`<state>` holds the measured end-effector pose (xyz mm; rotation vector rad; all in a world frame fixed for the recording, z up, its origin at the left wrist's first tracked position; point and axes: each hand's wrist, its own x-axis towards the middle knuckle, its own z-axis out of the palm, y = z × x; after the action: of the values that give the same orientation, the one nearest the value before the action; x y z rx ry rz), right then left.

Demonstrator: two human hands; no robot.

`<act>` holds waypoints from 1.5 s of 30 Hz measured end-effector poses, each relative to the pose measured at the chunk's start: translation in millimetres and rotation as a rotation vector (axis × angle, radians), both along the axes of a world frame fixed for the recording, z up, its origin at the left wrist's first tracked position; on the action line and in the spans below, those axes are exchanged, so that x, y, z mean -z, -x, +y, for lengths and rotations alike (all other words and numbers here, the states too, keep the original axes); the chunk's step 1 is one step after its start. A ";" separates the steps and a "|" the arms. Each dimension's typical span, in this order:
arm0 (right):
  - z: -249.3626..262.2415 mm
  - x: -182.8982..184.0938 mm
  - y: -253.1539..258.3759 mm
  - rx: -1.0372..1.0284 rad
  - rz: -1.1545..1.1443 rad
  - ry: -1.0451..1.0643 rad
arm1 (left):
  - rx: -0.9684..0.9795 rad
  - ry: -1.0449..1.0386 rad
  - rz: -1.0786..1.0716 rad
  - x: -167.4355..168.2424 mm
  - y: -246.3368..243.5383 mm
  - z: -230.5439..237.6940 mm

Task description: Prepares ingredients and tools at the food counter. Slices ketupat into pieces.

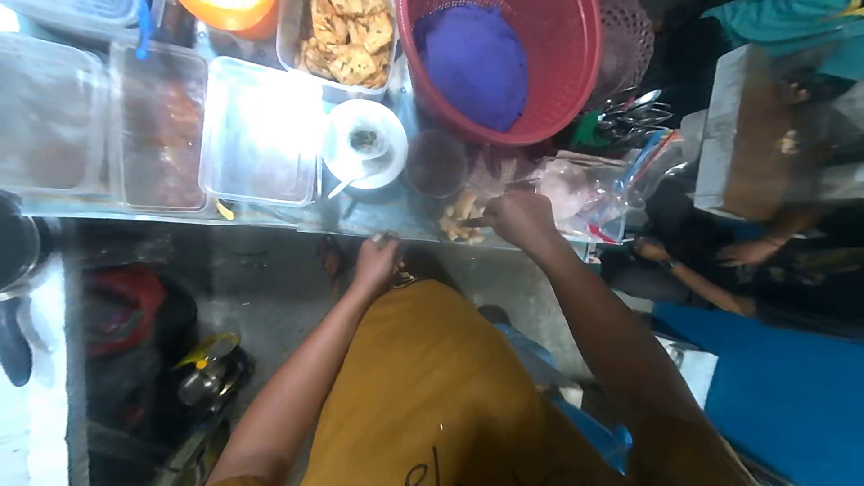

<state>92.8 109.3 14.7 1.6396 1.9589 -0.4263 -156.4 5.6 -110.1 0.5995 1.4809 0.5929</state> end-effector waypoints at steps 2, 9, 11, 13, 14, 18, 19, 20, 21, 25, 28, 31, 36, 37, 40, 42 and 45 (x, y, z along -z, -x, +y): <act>-3.4 3.8 -10.5 0.066 0.039 0.000 | 0.002 0.005 0.011 -1.1 -1.6 -0.3; -20.8 23.1 -44.8 0.313 0.292 0.032 | 0.028 -0.025 0.015 0.8 -8.1 -3.6; -26.1 31.6 -51.5 0.379 0.339 0.048 | 0.032 -0.015 0.023 0.8 -10.1 -4.4; -30.4 40.5 -58.0 0.427 0.380 0.058 | 0.032 -0.022 0.022 1.3 -12.2 -5.2; -32.0 44.3 -60.8 0.449 0.400 0.063 | 0.032 -0.021 0.024 1.3 -13.2 -5.2; -41.3 54.2 -67.6 0.501 0.489 0.027 | 0.030 -0.023 0.037 3.5 -16.4 -5.6; -43.7 55.6 -68.5 0.508 0.514 0.014 | 0.027 -0.026 0.041 2.5 -17.2 -5.5; -45.3 55.6 -68.9 0.522 0.536 0.014 | 0.025 -0.026 0.044 -0.1 -17.6 -4.9; -46.7 55.1 -69.2 0.538 0.565 0.019 | 0.026 -0.025 0.047 -4.4 -17.6 -3.9; -50.8 63.6 -73.7 0.583 0.634 0.035 | 0.003 -0.039 0.066 -17.3 -11.3 -0.5; -56.7 70.0 -74.7 0.648 0.695 0.023 | 0.053 -0.059 0.132 -24.9 -1.6 1.8; -64.5 73.9 -73.3 0.709 0.771 0.012 | 0.114 -0.080 0.201 -31.5 6.5 4.9; -88.9 61.7 -70.1 0.861 0.972 -0.063 | 0.195 -0.184 0.179 -51.3 1.5 20.3; -97.6 56.8 -67.7 0.906 1.016 -0.082 | 0.219 -0.201 0.170 -55.4 0.1 23.6; -135.2 47.1 -56.0 1.001 1.114 -0.228 | 0.338 -0.240 0.152 -62.3 5.5 32.8; -165.4 40.6 -42.1 1.087 1.110 -0.345 | 0.458 -0.264 0.149 -63.7 18.6 40.9; -224.5 42.1 -5.5 1.298 1.013 -0.520 | 0.658 -0.314 0.093 -62.6 43.7 50.7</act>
<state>98.3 -115.2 -27.3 3.3971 1.1954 -1.5372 -200.1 56.3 -47.5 1.3072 1.1805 0.2770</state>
